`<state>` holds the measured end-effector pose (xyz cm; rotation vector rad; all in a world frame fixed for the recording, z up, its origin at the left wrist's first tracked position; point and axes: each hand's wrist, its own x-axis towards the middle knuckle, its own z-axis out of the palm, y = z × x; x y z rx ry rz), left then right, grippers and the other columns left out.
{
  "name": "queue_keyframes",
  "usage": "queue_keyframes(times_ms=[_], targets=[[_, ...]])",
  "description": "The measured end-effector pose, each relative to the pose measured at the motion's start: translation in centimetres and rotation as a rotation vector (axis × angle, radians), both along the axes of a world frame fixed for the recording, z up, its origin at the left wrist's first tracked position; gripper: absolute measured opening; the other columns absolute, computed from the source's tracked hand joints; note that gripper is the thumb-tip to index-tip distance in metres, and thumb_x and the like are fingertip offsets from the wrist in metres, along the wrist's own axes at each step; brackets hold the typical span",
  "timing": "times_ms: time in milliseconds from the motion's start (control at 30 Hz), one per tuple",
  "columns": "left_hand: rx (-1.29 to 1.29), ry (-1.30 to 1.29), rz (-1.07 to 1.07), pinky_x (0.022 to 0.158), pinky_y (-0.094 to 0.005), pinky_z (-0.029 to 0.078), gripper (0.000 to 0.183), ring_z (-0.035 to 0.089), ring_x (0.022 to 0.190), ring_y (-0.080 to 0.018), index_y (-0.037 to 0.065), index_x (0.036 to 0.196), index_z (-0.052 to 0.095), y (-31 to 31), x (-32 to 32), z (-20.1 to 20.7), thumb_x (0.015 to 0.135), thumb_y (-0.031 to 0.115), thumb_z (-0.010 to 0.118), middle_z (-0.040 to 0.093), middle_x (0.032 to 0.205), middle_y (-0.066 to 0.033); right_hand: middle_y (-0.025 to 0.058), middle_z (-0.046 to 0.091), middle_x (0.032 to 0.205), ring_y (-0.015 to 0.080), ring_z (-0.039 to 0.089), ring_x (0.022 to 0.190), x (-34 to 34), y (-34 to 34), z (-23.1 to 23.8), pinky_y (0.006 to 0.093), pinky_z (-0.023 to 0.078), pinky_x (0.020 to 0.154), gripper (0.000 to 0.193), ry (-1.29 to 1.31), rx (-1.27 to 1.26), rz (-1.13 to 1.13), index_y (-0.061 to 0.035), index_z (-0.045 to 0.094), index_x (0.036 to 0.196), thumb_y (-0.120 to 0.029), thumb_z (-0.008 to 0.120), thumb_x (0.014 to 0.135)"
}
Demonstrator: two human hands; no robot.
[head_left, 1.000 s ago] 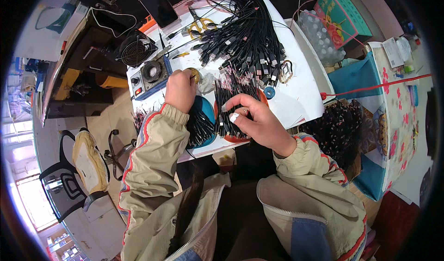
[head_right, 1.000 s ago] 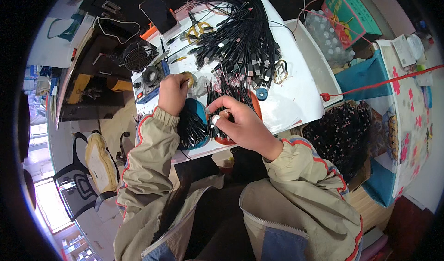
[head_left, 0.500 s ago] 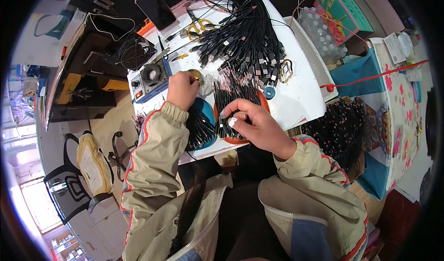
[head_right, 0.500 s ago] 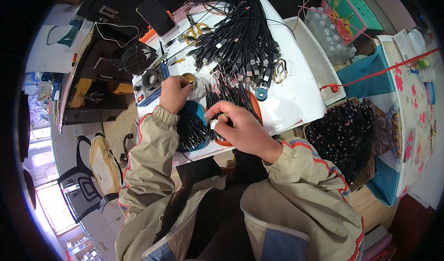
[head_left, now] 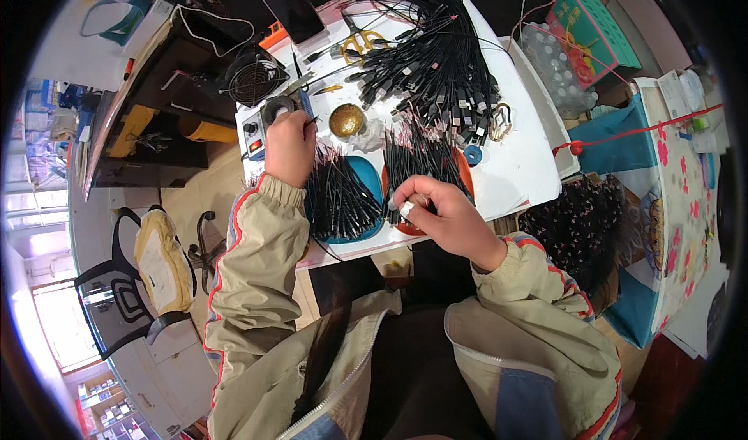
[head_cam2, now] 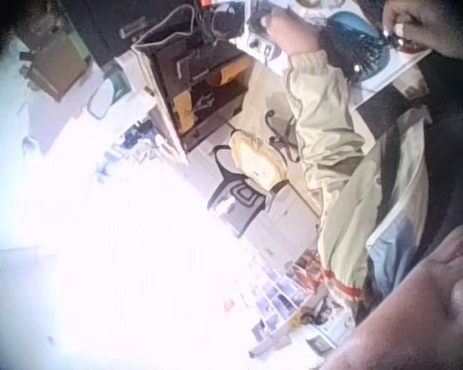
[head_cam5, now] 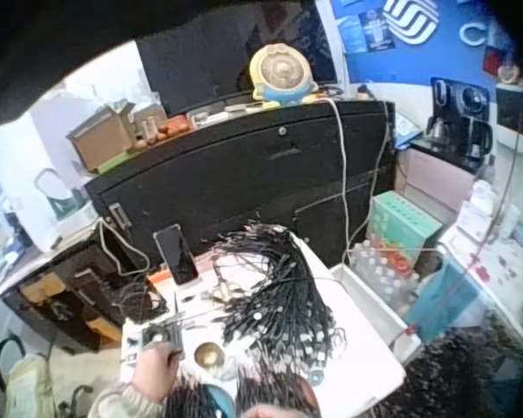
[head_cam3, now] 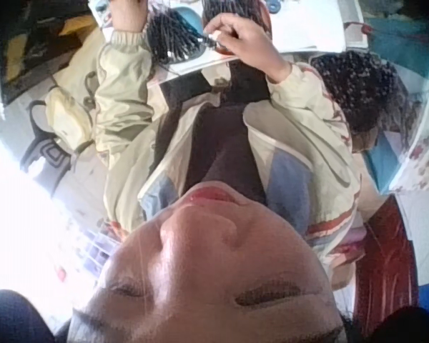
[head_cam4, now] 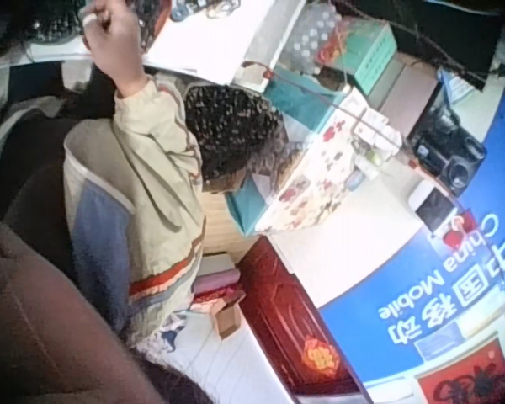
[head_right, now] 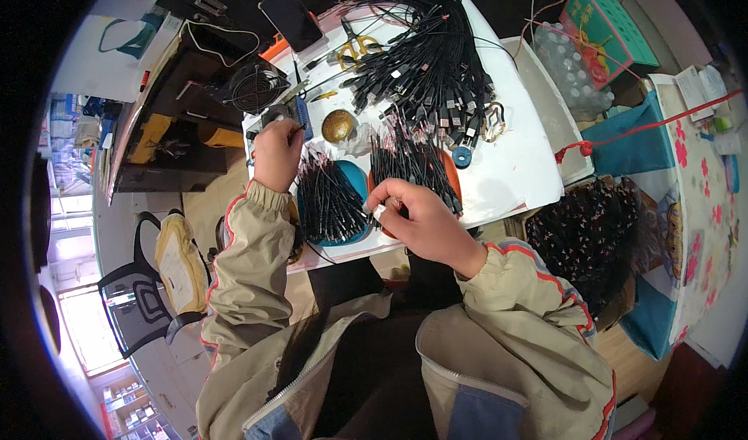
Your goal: The person repeatedly picks up black wires from a pile, trims their ends with yellow-handled pliers, and places the trimmed wires into a cardboard box. The person also handles small white cylindrical components and places them on a tray.
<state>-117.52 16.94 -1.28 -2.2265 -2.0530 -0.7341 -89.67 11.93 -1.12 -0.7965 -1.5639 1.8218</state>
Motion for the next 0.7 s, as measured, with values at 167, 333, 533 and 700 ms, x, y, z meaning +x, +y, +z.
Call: queue_keyframes(times_ms=[167, 333, 533, 700], targets=[[0.084, 0.028, 0.082, 0.061, -0.0385, 0.047, 0.008, 0.06, 0.067, -0.0325, 0.0, 0.08, 0.063, -0.5, -3.2, 0.6, 0.076, 0.005, 0.067, 0.06, 0.072, -0.0171, -0.0023, 0.041, 0.061, 0.0048, 0.037, 0.056, -0.3, -0.8, -0.8, 0.0239, 0.031, 0.052, 0.013, -0.025, 0.049, 0.014, -0.0014, 0.058, 0.095, -0.002, 0.052, 0.084], [0.056, 0.147, 0.154, 0.065, -0.0466, 0.047, 0.006, 0.059, 0.073, -0.0396, 0.001, 0.08, 0.062, 0.5, -6.9, -0.3, 0.081, 0.008, 0.061, 0.058, 0.081, -0.0179, -0.0021, 0.041, 0.062, 0.0054, 0.037, 0.057, -0.7, -1.2, -1.3, 0.0245, 0.032, 0.053, 0.012, -0.049, 0.075, 0.033, -0.0017, 0.058, 0.095, -0.002, 0.052, 0.084], [0.009, 0.171, 0.182, 0.067, -0.0419, 0.049, 0.008, 0.06, 0.074, -0.0355, 0.001, 0.084, 0.067, 1.1, -8.2, -1.6, 0.079, 0.006, 0.063, 0.06, 0.08, -0.0163, -0.0021, 0.042, 0.062, 0.0056, 0.038, 0.056, -1.0, -1.3, -1.5, 0.0244, 0.032, 0.053, 0.012, -0.068, 0.06, 0.066, -0.0016, 0.057, 0.095, -0.003, 0.052, 0.084], [-0.035, 0.2, 0.145, 0.067, -0.0472, 0.049, 0.003, 0.061, 0.075, -0.04, 0.001, 0.076, 0.06, 1.0, -7.5, -1.8, 0.078, 0.003, 0.058, 0.058, 0.084, -0.0182, -0.0015, 0.043, 0.063, 0.0058, 0.039, 0.057, -1.0, -1.1, -1.5, 0.0248, 0.033, 0.053, 0.013, -0.083, 0.051, 0.087, -0.0015, 0.057, 0.096, -0.003, 0.052, 0.084]])
